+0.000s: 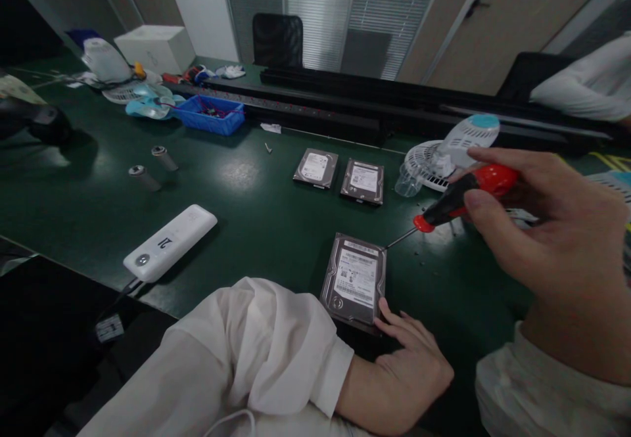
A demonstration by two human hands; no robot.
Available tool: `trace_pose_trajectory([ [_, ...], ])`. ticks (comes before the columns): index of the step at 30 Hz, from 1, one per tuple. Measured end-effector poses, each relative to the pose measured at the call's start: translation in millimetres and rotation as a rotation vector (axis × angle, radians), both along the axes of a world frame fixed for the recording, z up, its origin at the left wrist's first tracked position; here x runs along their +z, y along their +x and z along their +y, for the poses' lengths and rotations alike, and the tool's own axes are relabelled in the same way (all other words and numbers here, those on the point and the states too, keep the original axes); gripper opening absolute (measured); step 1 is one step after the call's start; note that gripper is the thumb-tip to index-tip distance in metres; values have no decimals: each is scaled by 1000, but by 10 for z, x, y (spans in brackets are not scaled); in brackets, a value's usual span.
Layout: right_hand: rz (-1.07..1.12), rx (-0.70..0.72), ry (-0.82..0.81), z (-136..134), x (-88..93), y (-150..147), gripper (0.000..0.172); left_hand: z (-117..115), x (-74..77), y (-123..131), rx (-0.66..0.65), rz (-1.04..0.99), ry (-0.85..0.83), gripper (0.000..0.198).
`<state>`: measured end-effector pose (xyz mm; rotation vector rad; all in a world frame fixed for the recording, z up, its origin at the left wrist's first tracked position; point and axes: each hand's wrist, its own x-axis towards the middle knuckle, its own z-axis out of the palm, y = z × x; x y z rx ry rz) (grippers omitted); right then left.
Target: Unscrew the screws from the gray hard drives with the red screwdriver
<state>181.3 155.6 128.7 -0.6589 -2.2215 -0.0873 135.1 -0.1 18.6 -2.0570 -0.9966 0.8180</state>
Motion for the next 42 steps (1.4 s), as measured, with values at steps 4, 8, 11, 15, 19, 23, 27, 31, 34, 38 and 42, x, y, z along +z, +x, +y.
trace_pose_trajectory([
  [4,-28,-29,95,26,-24,-16,40,-3,-11,9,-26,154,44,41],
  [8,-67,-56,99,24,-4,1,33,-14,-87,29,-48,342,98,39],
  [11,-45,3,3,1,18,31,38,-14,-149,49,-60,403,141,40],
  [15,-46,9,17,-10,17,24,41,8,-121,39,-62,411,119,48],
  [19,-77,-67,132,5,21,-9,34,32,-17,2,-138,451,3,50],
  [23,-73,-8,62,15,41,21,40,26,-30,19,-38,201,21,47],
  [27,-60,10,18,4,37,37,46,12,-95,43,41,-60,70,38],
  [31,-66,-49,109,16,20,14,38,8,-79,32,62,-158,84,34],
  [34,-102,-41,93,31,15,23,39,8,-50,19,70,-189,86,32],
  [38,-103,-13,-12,-3,16,31,50,11,-14,-1,56,-224,100,30],
  [42,-96,-110,24,-32,8,-14,43,21,25,-25,53,-255,50,33],
])
